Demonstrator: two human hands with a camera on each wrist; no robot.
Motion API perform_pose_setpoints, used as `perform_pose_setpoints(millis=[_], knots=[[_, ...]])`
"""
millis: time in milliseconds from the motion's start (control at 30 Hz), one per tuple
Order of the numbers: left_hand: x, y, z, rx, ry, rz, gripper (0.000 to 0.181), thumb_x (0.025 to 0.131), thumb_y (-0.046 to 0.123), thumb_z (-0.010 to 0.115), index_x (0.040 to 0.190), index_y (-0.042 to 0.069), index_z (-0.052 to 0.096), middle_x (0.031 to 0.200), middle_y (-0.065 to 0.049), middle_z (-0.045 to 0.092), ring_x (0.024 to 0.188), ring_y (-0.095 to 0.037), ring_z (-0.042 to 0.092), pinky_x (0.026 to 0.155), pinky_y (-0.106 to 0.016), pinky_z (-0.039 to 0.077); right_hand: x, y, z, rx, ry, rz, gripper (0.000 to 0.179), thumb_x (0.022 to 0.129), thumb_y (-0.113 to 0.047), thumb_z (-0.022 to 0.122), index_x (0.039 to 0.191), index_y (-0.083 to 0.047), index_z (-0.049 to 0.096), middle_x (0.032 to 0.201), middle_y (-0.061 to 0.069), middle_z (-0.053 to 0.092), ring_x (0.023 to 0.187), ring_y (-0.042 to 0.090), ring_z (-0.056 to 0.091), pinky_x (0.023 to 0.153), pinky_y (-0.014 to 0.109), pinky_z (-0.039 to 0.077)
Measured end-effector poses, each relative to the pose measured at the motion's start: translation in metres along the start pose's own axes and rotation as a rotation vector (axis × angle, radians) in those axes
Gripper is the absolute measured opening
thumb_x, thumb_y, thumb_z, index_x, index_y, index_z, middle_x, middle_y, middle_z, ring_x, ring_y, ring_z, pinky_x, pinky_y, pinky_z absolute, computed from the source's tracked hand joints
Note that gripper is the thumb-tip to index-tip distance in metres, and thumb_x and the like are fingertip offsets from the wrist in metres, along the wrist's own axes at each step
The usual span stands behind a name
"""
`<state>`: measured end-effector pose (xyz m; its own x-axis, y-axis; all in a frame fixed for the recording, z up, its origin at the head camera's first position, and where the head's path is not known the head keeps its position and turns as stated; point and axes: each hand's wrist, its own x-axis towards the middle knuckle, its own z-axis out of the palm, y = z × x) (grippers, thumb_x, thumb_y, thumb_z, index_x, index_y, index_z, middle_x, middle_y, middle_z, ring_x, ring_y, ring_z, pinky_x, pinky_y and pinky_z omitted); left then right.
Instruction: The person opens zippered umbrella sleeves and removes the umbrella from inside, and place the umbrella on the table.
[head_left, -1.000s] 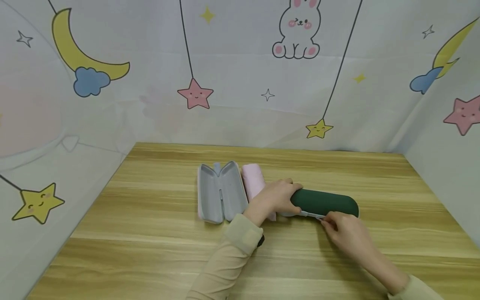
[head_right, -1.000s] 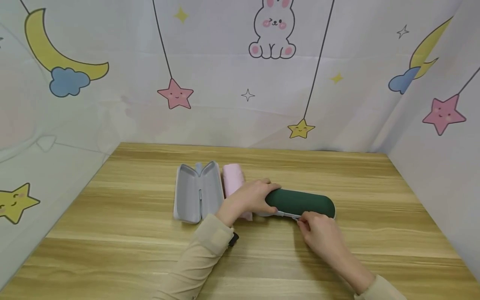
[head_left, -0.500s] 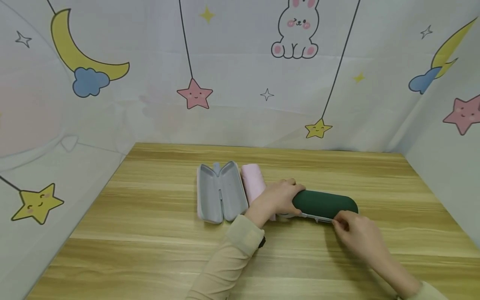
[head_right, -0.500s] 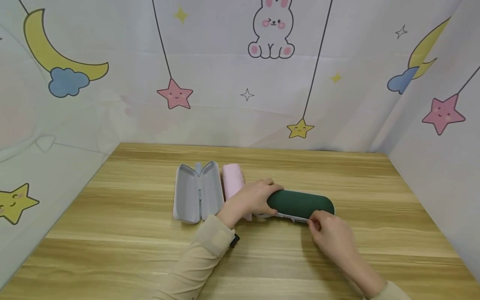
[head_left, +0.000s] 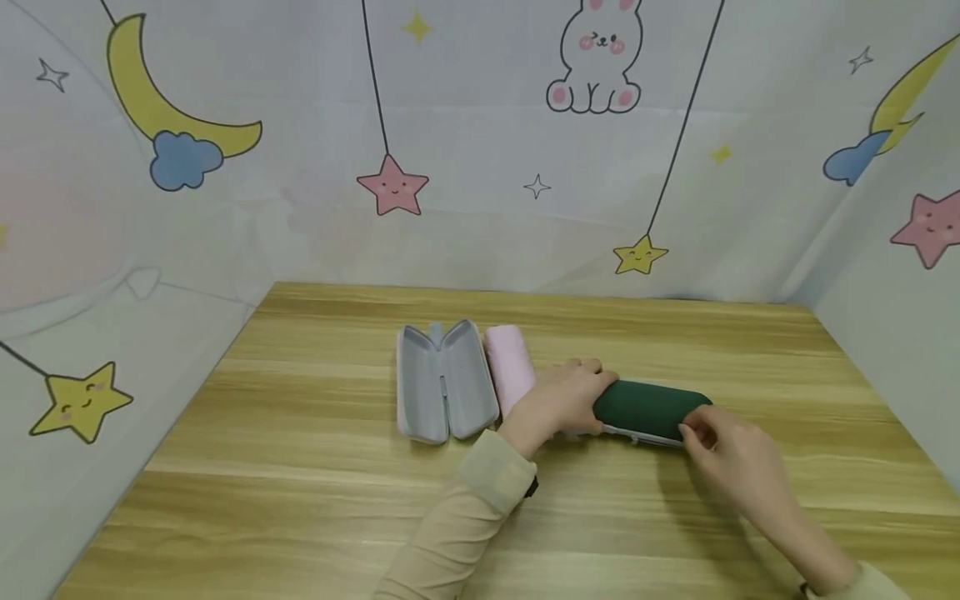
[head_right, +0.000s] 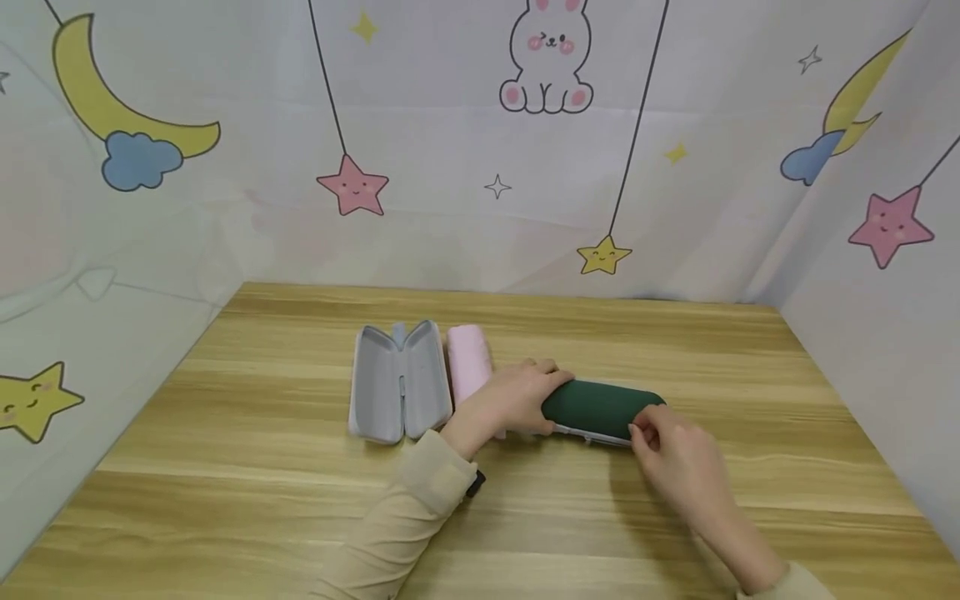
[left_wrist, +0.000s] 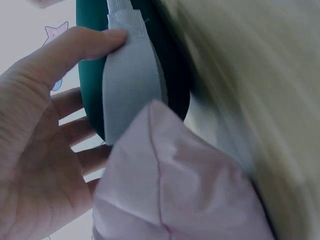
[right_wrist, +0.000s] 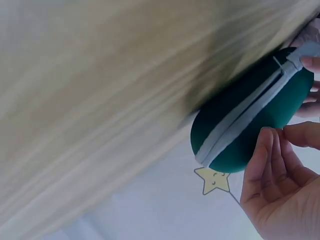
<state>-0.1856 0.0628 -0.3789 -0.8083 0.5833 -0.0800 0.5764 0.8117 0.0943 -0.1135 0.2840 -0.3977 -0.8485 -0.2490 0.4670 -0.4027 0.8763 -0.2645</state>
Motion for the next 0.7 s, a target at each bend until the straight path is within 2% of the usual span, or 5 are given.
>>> perform_pose_setpoints(millis=[267,500,700], knots=[[0.002,0.005,-0.002,-0.004,-0.015,-0.015,0.072,0.079,0.044,0.075,0.142,0.027,0.045,0.137,0.004,0.052,0.124,-0.018,0.052,0.098,-0.036,0.047,0.011,0.002,-0.004,0.004,0.006,0.003,0.011,0.078,-0.004,0.073,0.08,-0.012,0.066,0.072,-0.003,0.057,0.062,0.007,0.049,0.05,0.02,0.038],[0.009,0.003,-0.006,-0.006,-0.025,0.003,0.07,0.08,0.04,0.075,0.142,0.027,0.046,0.137,0.004,0.052,0.121,-0.017,0.052,0.096,-0.036,0.049,0.018,0.006,-0.004,0.014,0.018,0.008,0.008,0.079,-0.004,0.072,0.082,-0.009,0.067,0.078,0.003,0.058,0.072,0.018,0.052,0.056,0.025,0.039],[0.017,0.003,-0.009,-0.001,-0.046,-0.003,0.066,0.08,0.034,0.076,0.139,0.028,0.048,0.135,0.006,0.053,0.122,-0.017,0.052,0.096,-0.038,0.048,0.02,0.012,-0.006,0.033,-0.033,0.033,0.009,0.083,-0.007,0.07,0.092,-0.007,0.068,0.089,0.01,0.062,0.086,0.031,0.055,0.065,0.042,0.045]])
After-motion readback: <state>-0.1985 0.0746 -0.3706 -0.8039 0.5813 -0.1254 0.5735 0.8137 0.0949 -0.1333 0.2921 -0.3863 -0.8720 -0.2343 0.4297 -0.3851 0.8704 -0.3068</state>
